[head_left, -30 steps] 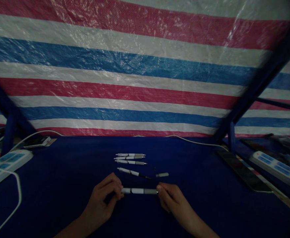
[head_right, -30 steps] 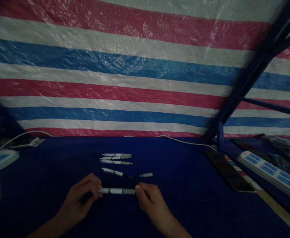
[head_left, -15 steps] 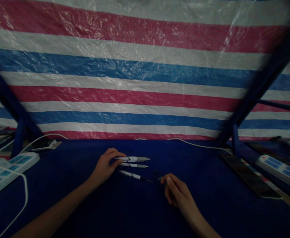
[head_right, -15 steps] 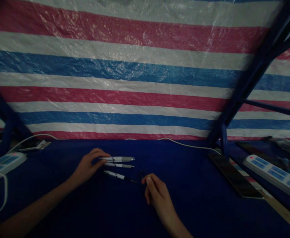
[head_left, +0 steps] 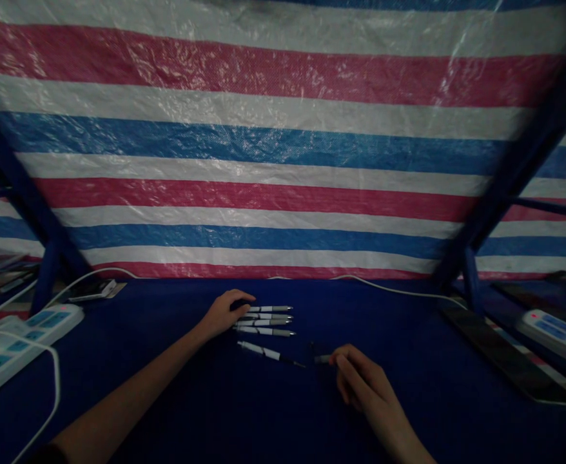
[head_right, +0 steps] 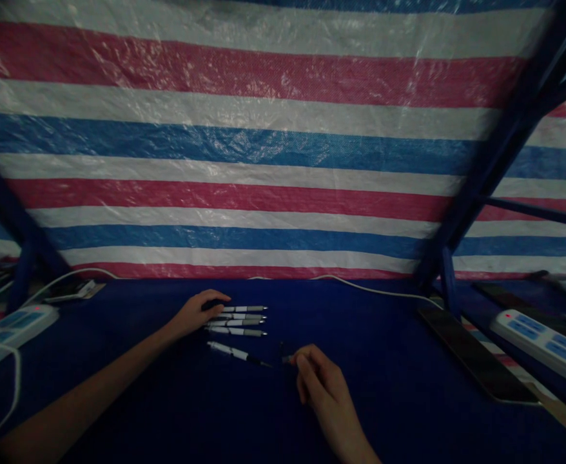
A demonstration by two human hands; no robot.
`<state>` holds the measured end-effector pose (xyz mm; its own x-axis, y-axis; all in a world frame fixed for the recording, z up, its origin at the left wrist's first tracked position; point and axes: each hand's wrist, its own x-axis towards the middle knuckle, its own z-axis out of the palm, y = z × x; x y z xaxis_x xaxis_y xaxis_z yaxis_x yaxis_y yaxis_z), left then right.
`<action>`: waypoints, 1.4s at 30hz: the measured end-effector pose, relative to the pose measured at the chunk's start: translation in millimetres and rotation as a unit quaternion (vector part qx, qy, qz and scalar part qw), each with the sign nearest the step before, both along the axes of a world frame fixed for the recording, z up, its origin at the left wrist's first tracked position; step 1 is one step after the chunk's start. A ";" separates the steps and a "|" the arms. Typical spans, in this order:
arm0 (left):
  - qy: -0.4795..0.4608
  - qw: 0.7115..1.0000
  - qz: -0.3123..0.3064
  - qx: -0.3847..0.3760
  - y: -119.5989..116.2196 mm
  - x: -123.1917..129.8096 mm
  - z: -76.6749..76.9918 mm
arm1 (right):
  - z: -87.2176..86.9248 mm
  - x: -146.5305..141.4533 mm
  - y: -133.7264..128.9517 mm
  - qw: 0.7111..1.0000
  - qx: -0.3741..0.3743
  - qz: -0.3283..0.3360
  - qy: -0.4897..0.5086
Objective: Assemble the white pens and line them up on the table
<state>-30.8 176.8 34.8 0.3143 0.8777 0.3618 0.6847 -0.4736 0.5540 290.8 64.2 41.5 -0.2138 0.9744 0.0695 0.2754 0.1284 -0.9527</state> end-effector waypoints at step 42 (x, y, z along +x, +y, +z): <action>-0.024 0.998 -0.020 -0.045 -111.6 20.1 2.1 | 12.3 7.6 -4.1 0.974 0.099 0.058 -0.193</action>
